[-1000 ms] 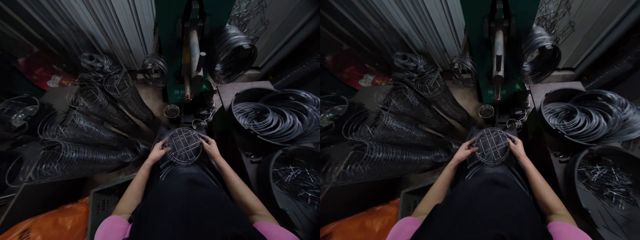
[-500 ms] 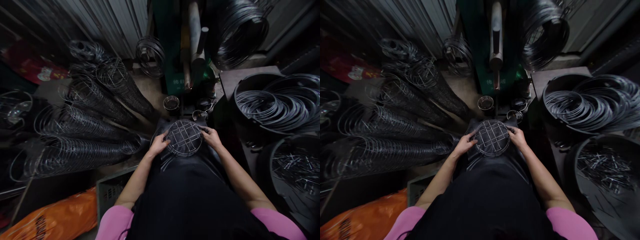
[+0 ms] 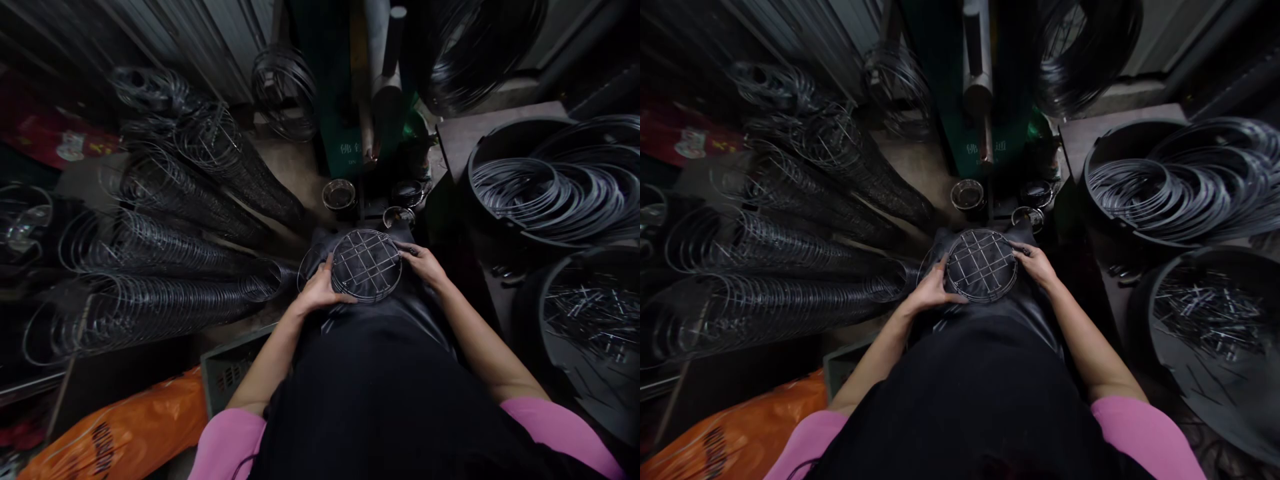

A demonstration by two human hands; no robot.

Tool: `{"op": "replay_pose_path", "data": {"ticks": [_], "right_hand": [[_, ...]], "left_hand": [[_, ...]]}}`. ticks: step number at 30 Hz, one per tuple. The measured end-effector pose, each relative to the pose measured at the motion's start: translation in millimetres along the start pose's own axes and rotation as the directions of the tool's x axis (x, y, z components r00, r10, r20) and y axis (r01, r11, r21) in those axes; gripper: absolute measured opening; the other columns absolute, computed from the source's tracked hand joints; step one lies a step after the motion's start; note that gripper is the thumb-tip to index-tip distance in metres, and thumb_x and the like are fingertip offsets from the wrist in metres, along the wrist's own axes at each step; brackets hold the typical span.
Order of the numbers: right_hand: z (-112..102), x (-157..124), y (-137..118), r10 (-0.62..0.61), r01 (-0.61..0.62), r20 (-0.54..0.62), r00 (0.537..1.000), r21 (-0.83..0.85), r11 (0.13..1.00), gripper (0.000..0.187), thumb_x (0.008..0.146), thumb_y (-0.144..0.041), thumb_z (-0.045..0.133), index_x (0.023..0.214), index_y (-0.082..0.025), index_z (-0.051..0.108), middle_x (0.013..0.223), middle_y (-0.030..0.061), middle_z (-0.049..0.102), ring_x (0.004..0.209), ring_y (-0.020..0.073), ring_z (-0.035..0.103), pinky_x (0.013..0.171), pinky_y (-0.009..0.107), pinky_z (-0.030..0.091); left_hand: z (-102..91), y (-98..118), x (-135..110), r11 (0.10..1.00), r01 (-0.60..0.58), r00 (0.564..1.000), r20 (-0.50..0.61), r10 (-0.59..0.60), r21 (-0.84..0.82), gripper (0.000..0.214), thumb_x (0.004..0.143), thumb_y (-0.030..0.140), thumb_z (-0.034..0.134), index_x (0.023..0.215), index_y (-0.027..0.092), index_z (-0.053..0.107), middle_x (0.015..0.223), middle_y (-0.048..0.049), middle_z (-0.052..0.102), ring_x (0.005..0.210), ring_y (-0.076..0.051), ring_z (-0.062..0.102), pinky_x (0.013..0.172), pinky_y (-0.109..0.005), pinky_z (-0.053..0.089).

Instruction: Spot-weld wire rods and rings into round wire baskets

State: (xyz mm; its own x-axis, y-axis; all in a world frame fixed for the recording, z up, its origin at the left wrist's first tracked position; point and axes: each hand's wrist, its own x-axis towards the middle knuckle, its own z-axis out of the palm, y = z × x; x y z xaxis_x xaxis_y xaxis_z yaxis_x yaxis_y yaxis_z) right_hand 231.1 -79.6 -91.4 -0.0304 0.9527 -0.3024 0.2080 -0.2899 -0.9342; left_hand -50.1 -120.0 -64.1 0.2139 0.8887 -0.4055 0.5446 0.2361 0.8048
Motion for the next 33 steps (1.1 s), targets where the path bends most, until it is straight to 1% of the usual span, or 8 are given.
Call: {"op": "replay_pose_path", "data": {"ticks": [5,9,12,15,19,22,28,33], "right_hand": [[3.8,-4.4,-3.3,0.018,-0.018,-0.034,0.999,0.026,0.999,0.033,0.072,-0.032,0.064,0.102,-0.021,0.068,0.102,0.0042,0.069,0.098,0.0207,0.062,0.093,0.037,0.044],[-4.6,-11.0,-7.9,-0.003,0.006,-0.180,0.984,0.016,1.000,0.042,0.070,-0.039,0.065,0.105,-0.016,0.067,0.086,0.0061,0.071,0.078,0.0192,0.064,0.071,0.033,0.052],[-10.6,-17.3,-22.8,-0.019,0.023,-0.271,0.962,0.011,1.000,0.046,0.073,-0.046,0.060,0.105,-0.014,0.066,0.070,0.0043,0.068,0.059,0.0161,0.060,0.054,0.029,0.049],[-2.2,-24.3,-50.1,-0.122,0.120,-0.197,0.973,-0.021,0.993,0.039,0.074,-0.046,0.059,0.098,-0.017,0.070,0.077,0.0059,0.070,0.069,0.0193,0.063,0.063,0.032,0.051],[29.0,-36.8,-83.2,-0.229,0.230,0.025,0.973,-0.068,0.971,0.033,0.073,-0.045,0.061,0.094,-0.022,0.071,0.095,0.0065,0.071,0.094,0.0249,0.062,0.086,0.039,0.047],[46.9,-44.3,-91.7,-0.239,0.241,0.035,0.970,-0.061,0.969,0.035,0.077,-0.045,0.057,0.100,-0.022,0.068,0.089,0.0059,0.072,0.093,0.0233,0.063,0.085,0.038,0.047],[42.3,-44.9,-82.9,-0.244,0.243,-0.268,0.932,-0.035,0.969,0.032,0.074,-0.048,0.060,0.088,-0.019,0.062,0.082,0.0057,0.068,0.077,0.0198,0.061,0.071,0.031,0.049],[40.2,-47.7,-75.9,-0.226,0.222,-0.226,0.948,-0.046,0.974,0.037,0.076,-0.050,0.056,0.095,-0.018,0.063,0.084,0.0077,0.068,0.078,0.0213,0.062,0.069,0.032,0.049]], "left_hand": [[22.1,8.0,-3.1,0.990,0.061,0.987,-0.157,-0.041,0.125,0.120,0.038,0.050,0.084,0.139,0.016,0.027,0.129,-0.0196,0.040,0.119,-0.039,0.040,0.096,-0.044,0.034],[-12.5,2.1,-5.5,0.975,0.026,0.961,-0.261,-0.085,-0.222,0.118,0.037,0.038,0.087,0.138,0.018,0.029,0.089,-0.0018,0.054,0.081,-0.017,0.056,0.073,-0.027,0.044],[-53.8,13.7,-8.8,0.821,-0.204,0.871,-0.482,-0.097,-0.534,0.084,0.053,0.034,0.082,0.127,0.017,0.045,0.062,0.0086,0.041,0.051,-0.004,0.042,0.052,-0.017,0.036],[-74.6,44.6,-8.5,0.543,-0.462,0.815,-0.577,-0.050,-0.701,0.050,0.064,0.033,0.076,0.108,0.017,0.060,0.049,0.0110,0.030,0.039,-0.002,0.025,0.039,-0.015,0.023],[-52.5,86.2,-1.0,0.178,-0.511,0.847,-0.528,-0.065,-0.841,0.030,0.072,0.032,0.071,0.097,0.020,0.063,0.048,0.0100,0.027,0.037,-0.003,0.023,0.036,-0.015,0.019],[-20.7,98.6,2.0,0.014,-0.415,0.904,-0.414,-0.102,-0.910,0.021,0.078,0.031,0.066,0.096,0.021,0.062,0.050,0.0087,0.028,0.039,-0.003,0.026,0.037,-0.015,0.021],[5.7,95.3,-5.5,-0.103,-0.287,0.956,-0.278,-0.090,-0.952,0.014,0.080,0.027,0.063,0.092,0.021,0.061,0.054,0.0071,0.029,0.043,-0.003,0.030,0.041,-0.015,0.025],[4.7,99.5,-10.8,-0.107,-0.348,0.937,-0.343,-0.063,-0.931,0.012,0.082,0.030,0.061,0.092,0.022,0.061,0.057,0.0062,0.030,0.045,-0.004,0.030,0.042,-0.016,0.026]]}}
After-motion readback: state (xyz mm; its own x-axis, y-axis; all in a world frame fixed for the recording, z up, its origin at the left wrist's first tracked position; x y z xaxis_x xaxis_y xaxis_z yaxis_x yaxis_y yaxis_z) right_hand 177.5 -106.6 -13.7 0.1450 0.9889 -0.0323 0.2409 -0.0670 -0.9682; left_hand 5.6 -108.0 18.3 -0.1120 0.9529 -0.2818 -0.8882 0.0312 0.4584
